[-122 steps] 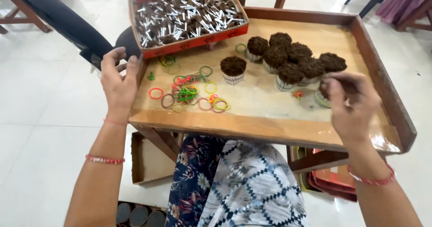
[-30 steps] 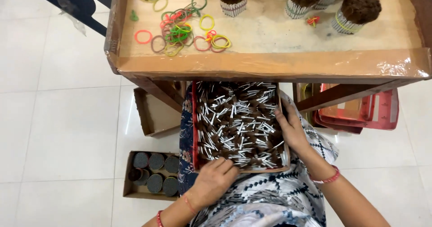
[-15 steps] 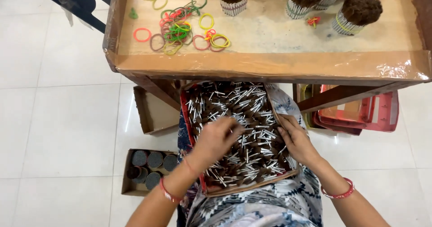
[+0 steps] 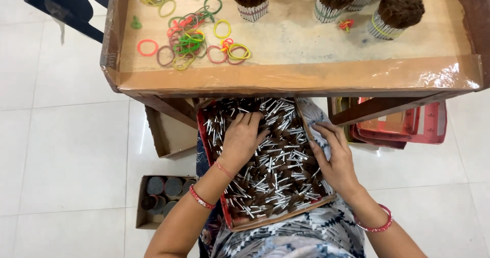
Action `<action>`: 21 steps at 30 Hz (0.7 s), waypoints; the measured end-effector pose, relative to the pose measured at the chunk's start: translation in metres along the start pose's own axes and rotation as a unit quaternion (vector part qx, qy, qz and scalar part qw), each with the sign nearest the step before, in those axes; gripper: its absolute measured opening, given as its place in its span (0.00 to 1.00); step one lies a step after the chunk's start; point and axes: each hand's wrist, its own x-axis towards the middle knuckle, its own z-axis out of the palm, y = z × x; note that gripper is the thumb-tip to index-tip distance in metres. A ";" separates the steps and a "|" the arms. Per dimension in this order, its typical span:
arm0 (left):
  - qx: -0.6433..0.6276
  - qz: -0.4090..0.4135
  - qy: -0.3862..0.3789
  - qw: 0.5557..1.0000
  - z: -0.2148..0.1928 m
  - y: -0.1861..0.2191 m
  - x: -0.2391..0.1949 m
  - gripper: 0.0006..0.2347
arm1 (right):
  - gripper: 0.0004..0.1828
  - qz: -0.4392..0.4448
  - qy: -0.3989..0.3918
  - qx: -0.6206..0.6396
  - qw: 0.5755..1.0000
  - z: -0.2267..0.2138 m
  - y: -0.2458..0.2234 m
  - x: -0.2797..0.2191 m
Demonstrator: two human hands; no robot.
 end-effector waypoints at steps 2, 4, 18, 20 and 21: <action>0.007 -0.022 0.011 1.000 0.009 -0.004 0.000 0.13 | 0.18 -0.015 0.071 0.042 0.996 0.005 -0.011 0.001; 0.004 -0.028 0.013 1.000 0.010 -0.003 0.002 0.11 | 0.17 0.013 0.062 0.160 0.985 0.023 -0.008 -0.008; -0.178 -0.060 0.067 0.980 -0.034 0.051 -0.037 0.07 | 0.22 0.252 0.005 0.583 0.772 0.078 -0.032 -0.012; -0.154 -0.027 0.054 0.986 -0.032 0.066 -0.053 0.09 | 0.21 0.341 0.027 0.646 0.682 0.087 -0.030 -0.009; -0.152 -0.026 0.055 0.986 -0.031 0.070 -0.058 0.09 | 0.21 0.340 0.026 0.647 0.682 0.088 -0.032 -0.007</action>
